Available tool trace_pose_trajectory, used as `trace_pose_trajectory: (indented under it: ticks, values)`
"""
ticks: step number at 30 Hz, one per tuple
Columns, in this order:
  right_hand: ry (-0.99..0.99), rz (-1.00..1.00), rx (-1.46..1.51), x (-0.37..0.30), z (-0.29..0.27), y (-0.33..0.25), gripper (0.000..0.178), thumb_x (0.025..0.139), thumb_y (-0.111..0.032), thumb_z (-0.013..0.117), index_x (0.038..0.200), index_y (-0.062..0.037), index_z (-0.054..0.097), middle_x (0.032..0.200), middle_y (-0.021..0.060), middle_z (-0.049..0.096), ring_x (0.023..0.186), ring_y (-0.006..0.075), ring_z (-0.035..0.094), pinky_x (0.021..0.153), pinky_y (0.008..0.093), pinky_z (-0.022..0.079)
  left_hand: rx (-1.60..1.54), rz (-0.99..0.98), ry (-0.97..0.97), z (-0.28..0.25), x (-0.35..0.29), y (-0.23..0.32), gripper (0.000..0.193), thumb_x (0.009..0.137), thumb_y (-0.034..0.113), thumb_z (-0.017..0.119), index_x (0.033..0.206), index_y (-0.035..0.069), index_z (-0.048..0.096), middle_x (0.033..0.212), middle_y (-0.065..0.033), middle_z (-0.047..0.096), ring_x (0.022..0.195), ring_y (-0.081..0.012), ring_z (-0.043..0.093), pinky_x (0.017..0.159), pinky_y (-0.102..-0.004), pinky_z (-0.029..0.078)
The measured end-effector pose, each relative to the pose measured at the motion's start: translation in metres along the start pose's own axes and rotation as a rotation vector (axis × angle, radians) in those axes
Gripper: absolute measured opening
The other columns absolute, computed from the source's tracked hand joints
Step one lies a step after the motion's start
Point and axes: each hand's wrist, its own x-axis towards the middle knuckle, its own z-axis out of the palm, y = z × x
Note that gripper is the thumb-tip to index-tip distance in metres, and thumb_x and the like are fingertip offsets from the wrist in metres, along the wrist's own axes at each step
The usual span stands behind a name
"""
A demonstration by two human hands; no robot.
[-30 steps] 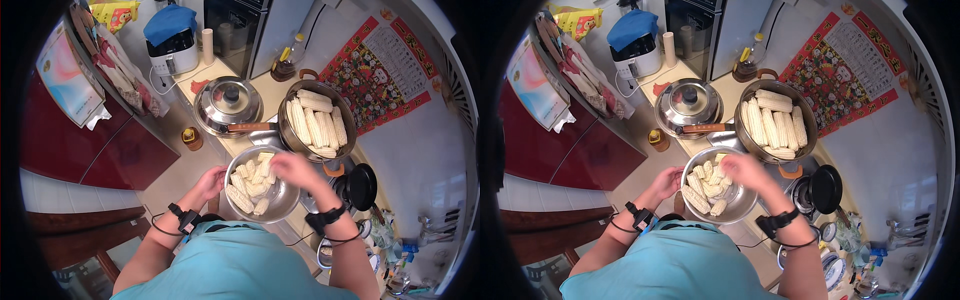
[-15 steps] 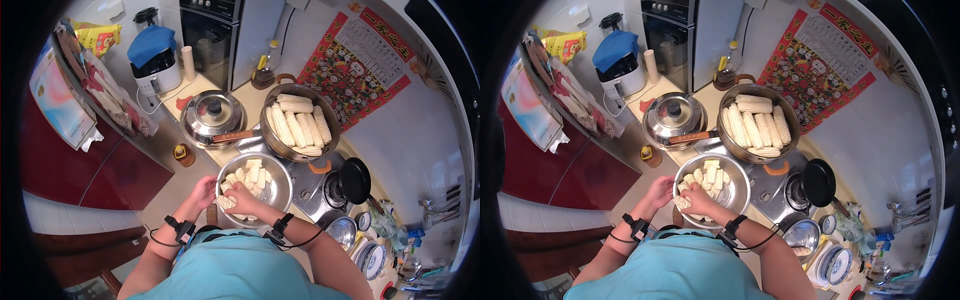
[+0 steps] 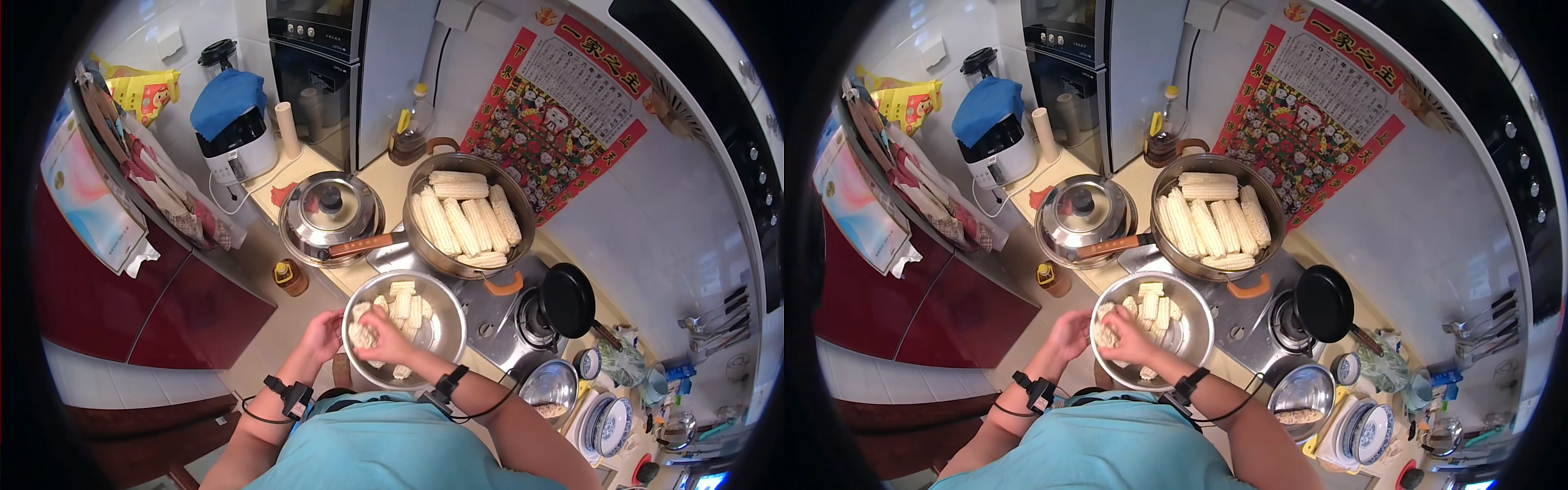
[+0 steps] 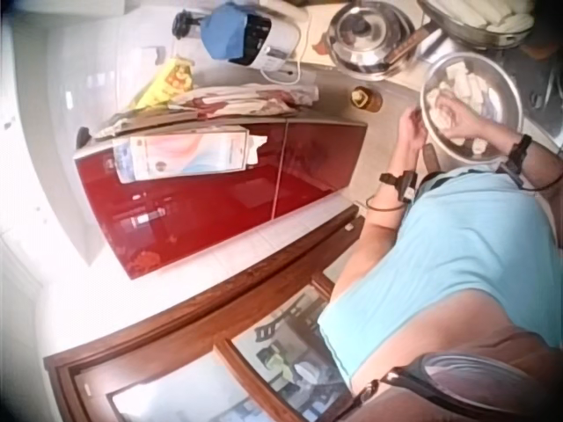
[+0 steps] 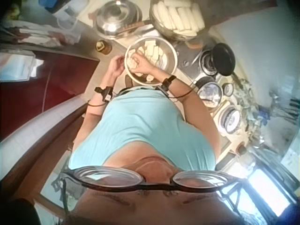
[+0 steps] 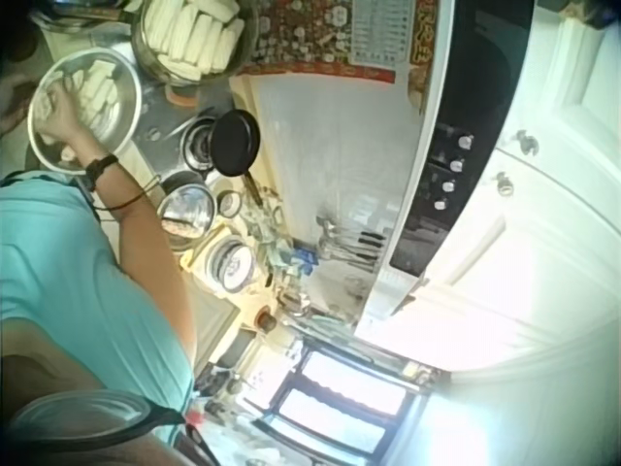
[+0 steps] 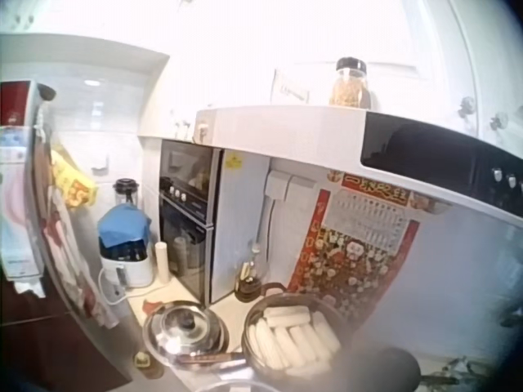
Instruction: The person moves corn cobs into a pot, covers it with a lid, and then cleans vegetable scraps out of the kitchen sink by hand, placing the waste into a small blue bucket.
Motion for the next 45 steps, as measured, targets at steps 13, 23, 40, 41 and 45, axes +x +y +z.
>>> trace_pose_trajectory:
  ticks: [13, 23, 40, 41, 45]
  values:
    - [0.575, 0.654, -0.782, 0.071, -0.286, -0.020, 0.063, 0.066, -0.045, 0.071, 0.116, -0.0083, 0.057, 0.117, 0.0218, 0.052, 0.107, 0.0393, 0.053, 0.094, 0.0384, 0.043, -0.075, -0.029, -0.040, -0.011, 0.004, -0.005, 0.034, 0.090, 0.022, 0.042, 0.109, -0.003, 0.056, 0.102, -0.0125, 0.063, 0.093, -0.0214, 0.061, 0.087, -0.0330, 0.049]
    - [0.012, 0.171, -0.572, 0.010, -0.109, -0.062, 0.029, 0.078, -0.023, 0.067, 0.103, -0.0082, 0.063, 0.115, 0.0200, 0.057, 0.107, 0.0356, 0.054, 0.090, 0.0417, 0.045, -0.099, -0.073, -0.016, -0.015, -0.010, -0.002, 0.030, 0.091, 0.014, 0.044, 0.112, -0.004, 0.054, 0.102, -0.0120, 0.062, 0.089, -0.0206, 0.062, 0.084, -0.0291, 0.051]
    - [0.003, 0.288, -0.653, -0.032, -0.041, 0.030, 0.061, 0.052, -0.030, 0.079, 0.108, -0.0148, 0.061, 0.142, 0.0225, 0.028, 0.129, 0.0556, 0.014, 0.106, 0.0570, 0.026, 0.325, -0.339, 0.003, -0.034, 0.017, -0.037, 0.028, 0.091, 0.008, 0.050, 0.118, 0.003, 0.048, 0.085, -0.0069, 0.062, 0.060, -0.0152, 0.062, 0.047, -0.0246, 0.055]
    - [0.015, 0.290, -0.660, -0.032, -0.041, 0.033, 0.061, 0.052, -0.030, 0.079, 0.108, -0.0148, 0.061, 0.142, 0.0225, 0.028, 0.129, 0.0556, 0.014, 0.106, 0.0570, 0.026, 0.341, -0.348, 0.028, -0.030, 0.016, -0.035, 0.027, 0.091, 0.009, 0.049, 0.117, 0.003, 0.048, 0.083, -0.0068, 0.062, 0.056, -0.0147, 0.060, 0.041, -0.0234, 0.051]
    - [0.080, 0.295, -0.547, -0.035, -0.043, 0.043, 0.045, 0.053, -0.028, 0.077, 0.092, -0.0145, 0.059, 0.134, 0.0207, 0.038, 0.125, 0.0526, 0.024, 0.104, 0.0534, 0.028, 0.363, -0.362, 0.110, -0.002, 0.003, -0.028, 0.028, 0.091, 0.007, 0.048, 0.119, 0.006, 0.046, 0.084, -0.0062, 0.060, 0.052, -0.0127, 0.055, 0.035, -0.0211, 0.042]
